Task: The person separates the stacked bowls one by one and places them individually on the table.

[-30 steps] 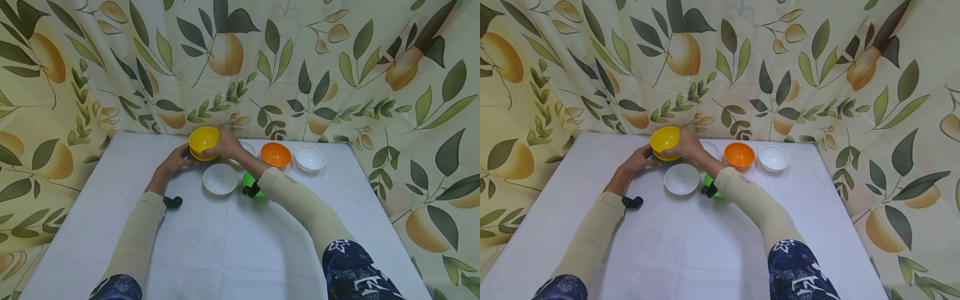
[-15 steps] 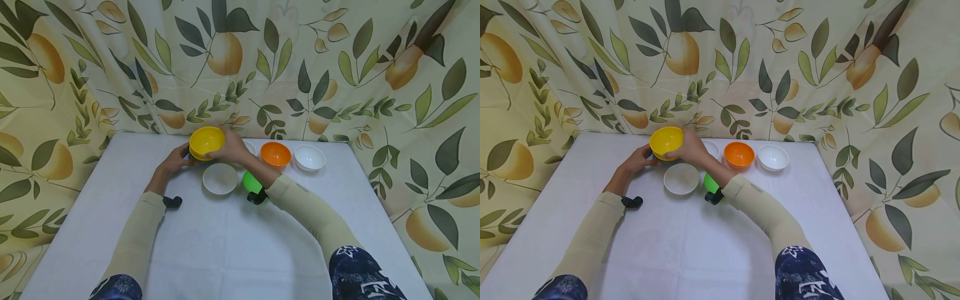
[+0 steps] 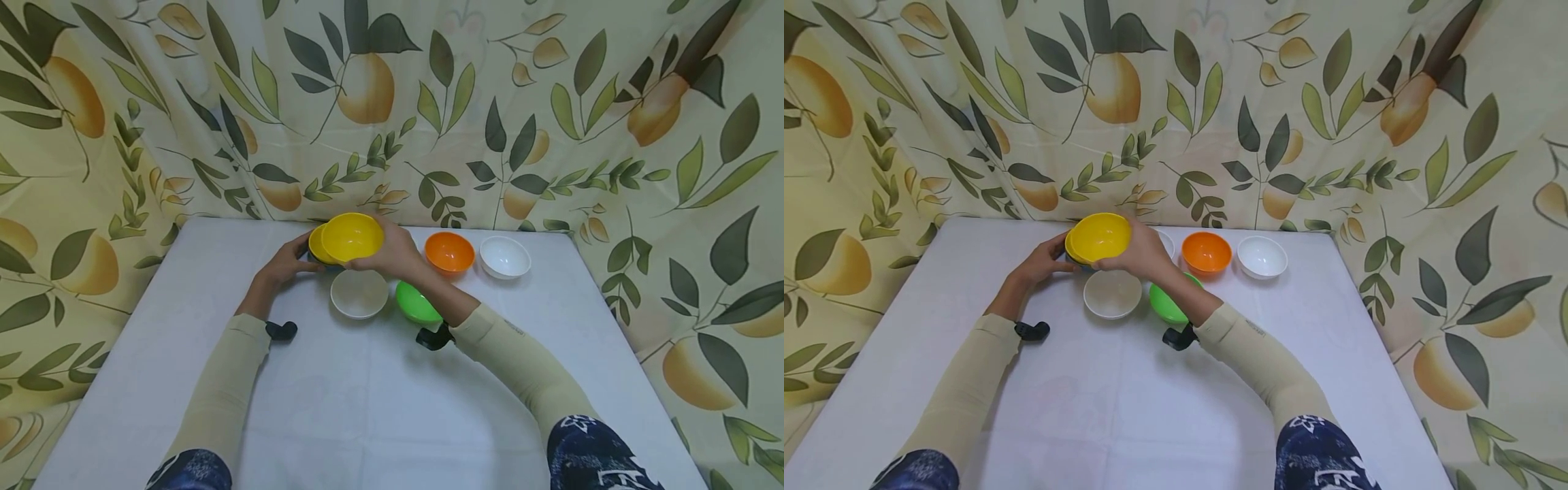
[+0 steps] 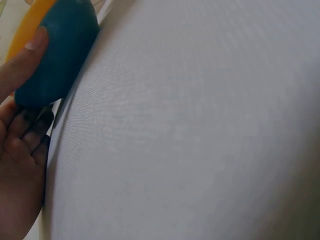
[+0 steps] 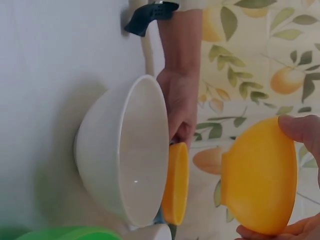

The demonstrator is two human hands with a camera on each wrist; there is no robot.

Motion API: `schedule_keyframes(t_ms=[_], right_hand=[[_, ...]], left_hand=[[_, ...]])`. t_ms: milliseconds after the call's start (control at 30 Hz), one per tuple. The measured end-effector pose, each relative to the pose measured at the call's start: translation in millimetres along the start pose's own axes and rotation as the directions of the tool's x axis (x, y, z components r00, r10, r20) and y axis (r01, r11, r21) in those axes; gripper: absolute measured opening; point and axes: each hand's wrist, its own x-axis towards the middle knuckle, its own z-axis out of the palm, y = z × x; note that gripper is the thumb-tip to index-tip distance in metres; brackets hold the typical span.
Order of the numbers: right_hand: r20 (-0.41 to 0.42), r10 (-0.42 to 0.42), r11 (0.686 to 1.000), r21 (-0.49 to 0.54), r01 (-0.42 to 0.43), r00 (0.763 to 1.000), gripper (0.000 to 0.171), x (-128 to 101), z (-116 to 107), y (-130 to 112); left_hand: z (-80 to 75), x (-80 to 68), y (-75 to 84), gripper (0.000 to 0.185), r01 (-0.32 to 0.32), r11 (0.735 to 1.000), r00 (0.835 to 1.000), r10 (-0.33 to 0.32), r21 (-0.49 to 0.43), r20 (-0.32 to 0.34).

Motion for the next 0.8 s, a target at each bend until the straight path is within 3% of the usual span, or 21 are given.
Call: schedule_keyframes(t_ms=[233, 500, 800], right_hand=[[-0.009, 0.030, 0.999, 0.029, -0.030, 0.999, 0.114, -18, -9, 6], [-0.028, 0.003, 0.991, 0.136, 0.001, 1.000, 0.101, -35, -12, 21], [-0.056, 0.055, 0.990, 0.130, -0.047, 0.997, 0.103, -53, -17, 31]], left_hand=[[0.6, -1.2, 3.5, 0.103, -0.018, 1.000, 1.000, 0.018, 0.020, 0.005], [0.4, -0.8, 4.7, 0.103, -0.030, 0.999, 1.000, 0.030, 0.034, 0.008], [1.0, -1.1, 5.1, 0.106, 0.012, 0.998, 1.000, -0.011, 0.055, -0.008]])
